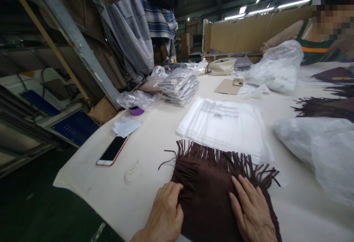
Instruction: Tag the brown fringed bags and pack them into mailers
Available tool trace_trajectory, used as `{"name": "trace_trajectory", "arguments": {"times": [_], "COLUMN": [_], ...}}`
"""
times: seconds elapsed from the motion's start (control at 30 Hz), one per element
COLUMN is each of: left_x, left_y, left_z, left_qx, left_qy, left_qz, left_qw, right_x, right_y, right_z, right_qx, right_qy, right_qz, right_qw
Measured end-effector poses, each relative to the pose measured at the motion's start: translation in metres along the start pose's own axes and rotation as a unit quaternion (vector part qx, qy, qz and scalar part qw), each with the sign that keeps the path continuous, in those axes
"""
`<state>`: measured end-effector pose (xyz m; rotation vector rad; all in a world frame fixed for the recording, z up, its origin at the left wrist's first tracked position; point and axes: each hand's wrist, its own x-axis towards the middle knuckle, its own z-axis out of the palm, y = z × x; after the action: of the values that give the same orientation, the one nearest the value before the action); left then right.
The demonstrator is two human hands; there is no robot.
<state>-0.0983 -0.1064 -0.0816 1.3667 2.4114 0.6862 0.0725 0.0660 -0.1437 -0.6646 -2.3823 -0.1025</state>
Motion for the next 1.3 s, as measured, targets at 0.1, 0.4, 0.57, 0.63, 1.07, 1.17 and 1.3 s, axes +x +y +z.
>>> {"name": "trace_trajectory", "arguments": {"times": [0.1,0.4,0.57,0.63,1.07,1.17,1.3], "left_x": [0.006,0.014,0.021,0.035,0.129,0.143,0.162], "left_y": [0.015,0.042,-0.002,-0.026,-0.042,-0.033,-0.028], "left_z": [0.013,0.035,-0.005,-0.025,-0.032,-0.027,-0.02], "left_qx": [-0.035,-0.013,-0.153,-0.297,-0.618,-0.651,-0.629], "left_qy": [0.016,0.169,0.208,0.091,-0.336,-0.393,-0.482], "left_qz": [0.019,0.388,0.06,-0.194,-0.313,-0.289,-0.262], "left_qw": [0.999,0.906,0.964,0.931,0.638,0.582,0.551], "right_x": [0.0,-0.005,-0.01,-0.012,0.052,0.065,0.073], "right_y": [0.001,0.004,0.041,0.061,0.1,0.099,0.098], "right_z": [-0.002,0.001,-0.041,-0.059,-0.056,-0.049,-0.026], "right_qx": [0.009,0.061,0.261,0.343,0.614,0.675,0.744], "right_qy": [-0.003,-0.011,-0.124,-0.124,-0.329,-0.378,-0.372], "right_qz": [-0.005,-0.023,0.288,0.472,0.579,0.492,0.453], "right_qw": [1.0,0.998,0.913,0.802,0.424,0.4,0.322]}}
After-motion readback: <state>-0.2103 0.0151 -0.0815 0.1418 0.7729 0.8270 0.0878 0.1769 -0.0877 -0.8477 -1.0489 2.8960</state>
